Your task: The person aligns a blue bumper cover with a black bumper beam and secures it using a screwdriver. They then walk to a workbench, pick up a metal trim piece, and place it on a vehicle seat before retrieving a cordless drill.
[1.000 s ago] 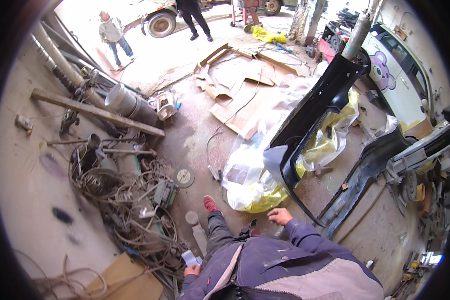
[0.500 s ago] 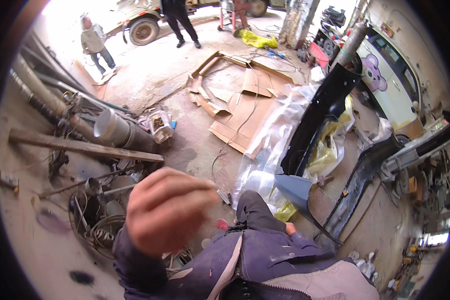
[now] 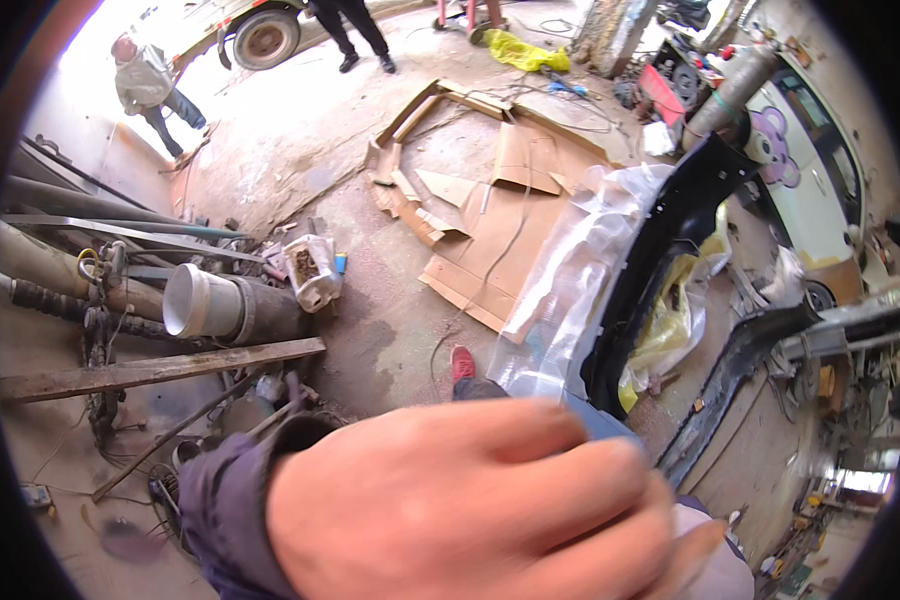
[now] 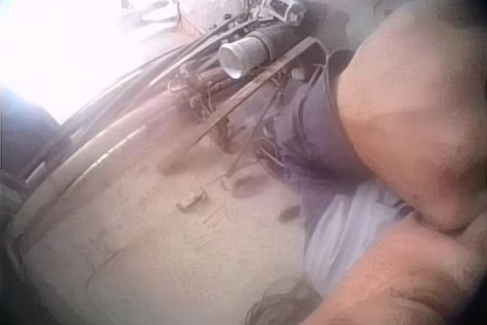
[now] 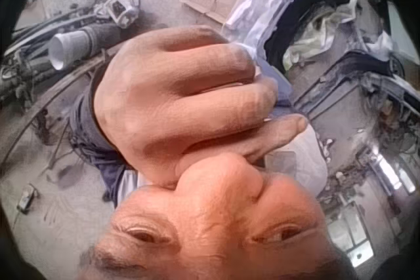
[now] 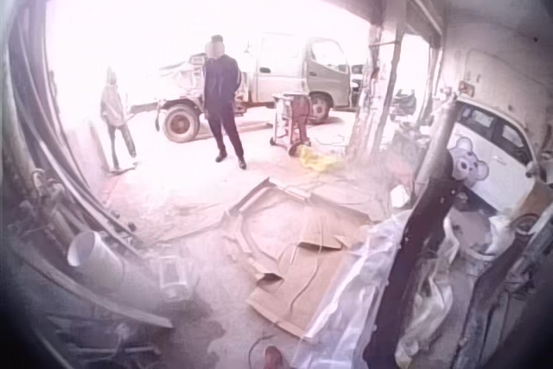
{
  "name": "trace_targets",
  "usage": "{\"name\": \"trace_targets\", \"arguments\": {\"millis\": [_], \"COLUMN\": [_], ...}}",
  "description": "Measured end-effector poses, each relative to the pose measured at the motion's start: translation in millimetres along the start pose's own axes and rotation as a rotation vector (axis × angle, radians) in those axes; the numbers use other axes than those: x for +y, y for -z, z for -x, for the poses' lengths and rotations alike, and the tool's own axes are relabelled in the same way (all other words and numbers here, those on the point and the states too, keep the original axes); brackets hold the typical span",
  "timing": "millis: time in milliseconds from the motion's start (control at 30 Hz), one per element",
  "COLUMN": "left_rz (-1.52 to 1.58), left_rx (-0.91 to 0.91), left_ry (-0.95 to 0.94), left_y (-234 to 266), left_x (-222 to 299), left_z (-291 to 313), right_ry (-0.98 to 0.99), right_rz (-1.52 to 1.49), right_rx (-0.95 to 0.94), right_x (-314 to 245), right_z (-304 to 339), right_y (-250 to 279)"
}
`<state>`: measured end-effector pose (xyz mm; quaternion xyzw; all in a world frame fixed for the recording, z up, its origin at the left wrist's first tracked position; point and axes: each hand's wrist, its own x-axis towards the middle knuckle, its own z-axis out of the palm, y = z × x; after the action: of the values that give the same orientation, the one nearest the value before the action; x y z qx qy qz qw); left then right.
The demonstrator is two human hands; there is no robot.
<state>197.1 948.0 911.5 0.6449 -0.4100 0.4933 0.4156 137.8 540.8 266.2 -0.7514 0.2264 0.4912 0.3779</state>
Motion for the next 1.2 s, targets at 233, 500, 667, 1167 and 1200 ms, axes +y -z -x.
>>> {"name": "trace_targets", "arguments": {"millis": [233, 500, 667, 1167, 1200], "left_rz": [-0.047, 0.175, 0.281, 0.355, 0.313], "left_rx": [-0.071, 0.029, -0.035, -0.841, -0.874], "left_ry": [-0.010, -0.024, -0.091, 0.376, 0.412], "left_y": [40, 108, 189, 196, 197], "left_x": [-143, -300, -405, -702, -728], "left_z": [-23, -13, -36, 2, 14], "right_ry": [0.287, 0.205, 0.114, 0.209, 0.205], "right_rz": [-0.133, -0.244, 0.175, 0.432, 0.422], "right_rx": [0.075, 0.223, 0.099, 0.454, 0.451], "right_x": [-251, -375, -363, -541, -568], "right_z": [-36, -51, -52, -166, -169], "right_y": [71, 73, 40, 3, 9]}}
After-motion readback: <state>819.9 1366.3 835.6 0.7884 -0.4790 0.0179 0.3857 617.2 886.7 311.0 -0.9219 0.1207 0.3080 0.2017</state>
